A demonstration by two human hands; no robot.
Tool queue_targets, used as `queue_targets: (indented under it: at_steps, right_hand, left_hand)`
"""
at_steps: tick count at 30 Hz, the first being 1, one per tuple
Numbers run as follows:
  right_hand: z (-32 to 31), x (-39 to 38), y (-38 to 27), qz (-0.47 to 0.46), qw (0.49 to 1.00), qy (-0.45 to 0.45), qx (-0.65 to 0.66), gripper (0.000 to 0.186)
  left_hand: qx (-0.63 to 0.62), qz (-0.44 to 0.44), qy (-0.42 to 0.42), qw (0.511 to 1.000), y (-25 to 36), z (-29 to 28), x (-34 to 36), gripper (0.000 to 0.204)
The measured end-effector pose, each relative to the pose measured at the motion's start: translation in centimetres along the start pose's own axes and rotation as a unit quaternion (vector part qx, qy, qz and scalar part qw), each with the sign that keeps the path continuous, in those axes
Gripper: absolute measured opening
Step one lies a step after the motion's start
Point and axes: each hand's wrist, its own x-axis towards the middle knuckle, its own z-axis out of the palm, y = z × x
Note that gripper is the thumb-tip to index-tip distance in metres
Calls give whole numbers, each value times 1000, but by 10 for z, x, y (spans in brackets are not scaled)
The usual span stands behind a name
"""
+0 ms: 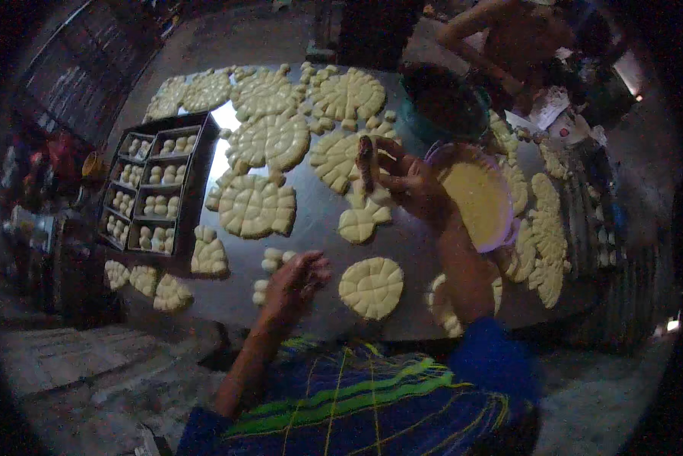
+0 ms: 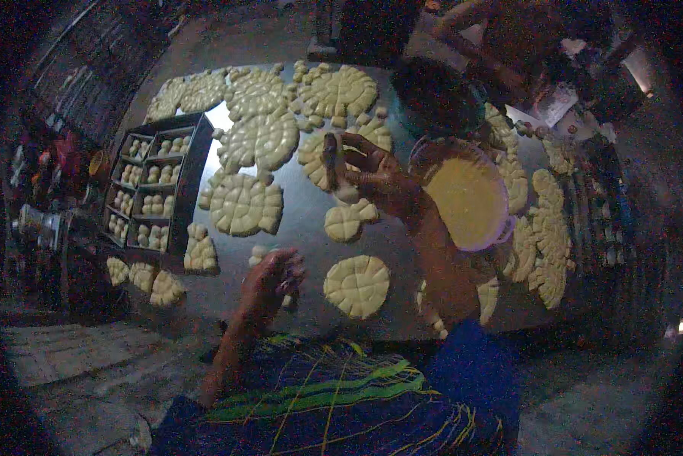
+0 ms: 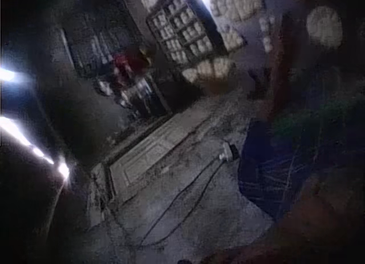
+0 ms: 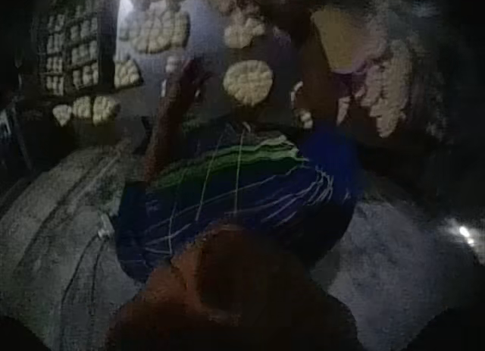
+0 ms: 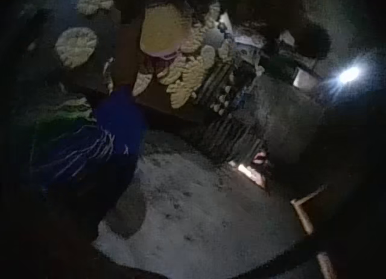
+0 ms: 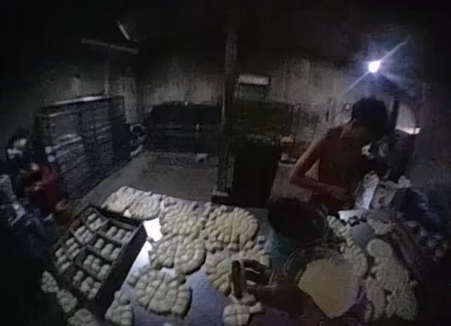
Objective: The person picks up small dough balls from a metal table, flattens them, adds dark filling from a bowl by hand, and rolls them into rounded shapes.
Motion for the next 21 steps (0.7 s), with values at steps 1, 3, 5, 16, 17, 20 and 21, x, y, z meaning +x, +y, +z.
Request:
queue_targets:
  at_steps: [1, 3, 5, 16, 17, 20, 21]
  right_hand:
    - [22, -15, 16, -9, 999, 28, 17, 66]
    - [59, -36, 38, -38, 996, 72, 35, 69]
    - [81, -46, 62, -54, 992, 85, 78, 69]
    - [131, -67, 134, -81, 975, 180, 99, 61]
    - [132, -70, 140, -95, 971, 197, 95, 59]
    - [122, -85, 165, -99, 966, 228, -76, 48]
    - [127, -83, 163, -109, 956, 229, -146, 45]
  left_hand:
    - [31, -3, -4, 1000, 21, 35, -3, 57]
    - [-50, -8, -40, 998, 27, 48, 9, 55]
    - [-78, -8, -47, 996, 31, 43, -1, 50]
    - [-175, -2, -65, 982, 4, -21, -16, 33]
    - [-172, -16, -61, 983, 9, -25, -18, 33]
    - [-155, -34, -52, 986, 25, -30, -24, 30]
    - [-151, -27, -45, 987, 29, -30, -24, 25]
